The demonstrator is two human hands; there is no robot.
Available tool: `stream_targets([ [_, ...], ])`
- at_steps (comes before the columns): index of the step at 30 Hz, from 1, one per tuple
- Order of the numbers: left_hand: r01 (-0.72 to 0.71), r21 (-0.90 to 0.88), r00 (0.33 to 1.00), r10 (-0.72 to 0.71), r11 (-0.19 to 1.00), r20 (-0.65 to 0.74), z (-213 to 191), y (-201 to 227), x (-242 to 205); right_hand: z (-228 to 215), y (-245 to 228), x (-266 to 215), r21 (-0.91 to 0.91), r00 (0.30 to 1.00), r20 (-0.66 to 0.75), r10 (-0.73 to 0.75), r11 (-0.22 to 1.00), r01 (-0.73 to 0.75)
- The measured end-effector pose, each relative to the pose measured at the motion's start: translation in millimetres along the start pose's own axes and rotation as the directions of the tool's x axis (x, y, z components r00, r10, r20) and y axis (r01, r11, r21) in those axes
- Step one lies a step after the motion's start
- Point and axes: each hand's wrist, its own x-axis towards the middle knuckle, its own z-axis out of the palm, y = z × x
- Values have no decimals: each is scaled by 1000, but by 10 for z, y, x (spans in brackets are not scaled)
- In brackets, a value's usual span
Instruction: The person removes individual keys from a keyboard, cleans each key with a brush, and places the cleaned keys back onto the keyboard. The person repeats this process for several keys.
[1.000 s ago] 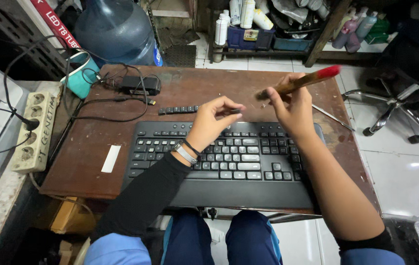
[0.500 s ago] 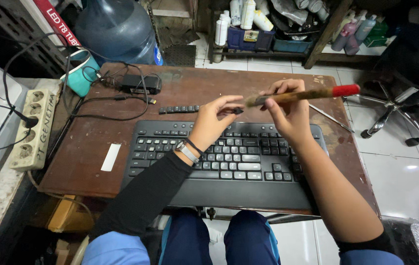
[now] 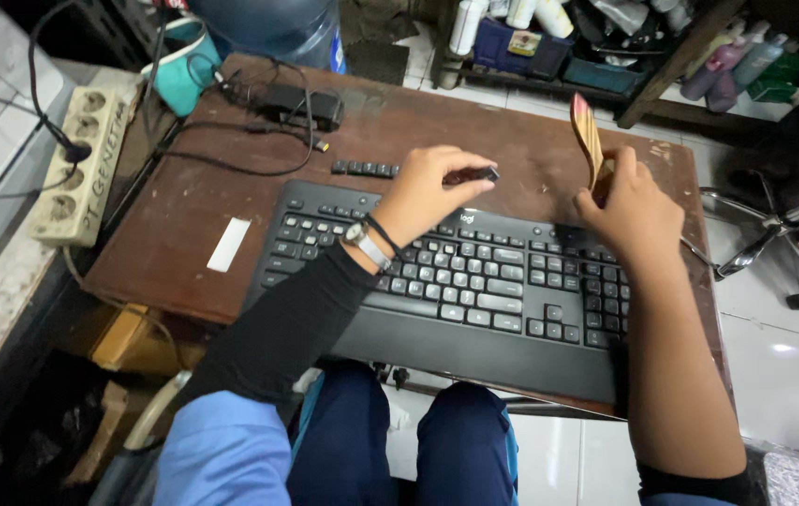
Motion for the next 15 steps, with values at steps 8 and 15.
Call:
stream_targets([
  [8,112,65,988,-118,992,100,-65,-283,52,20,25,51,-252,931,328,158,965,-75],
  [15,124,-146,964,-85,981,252,-120,-66,34,-111,-318,-79,331,851,-304,-428,790,516],
])
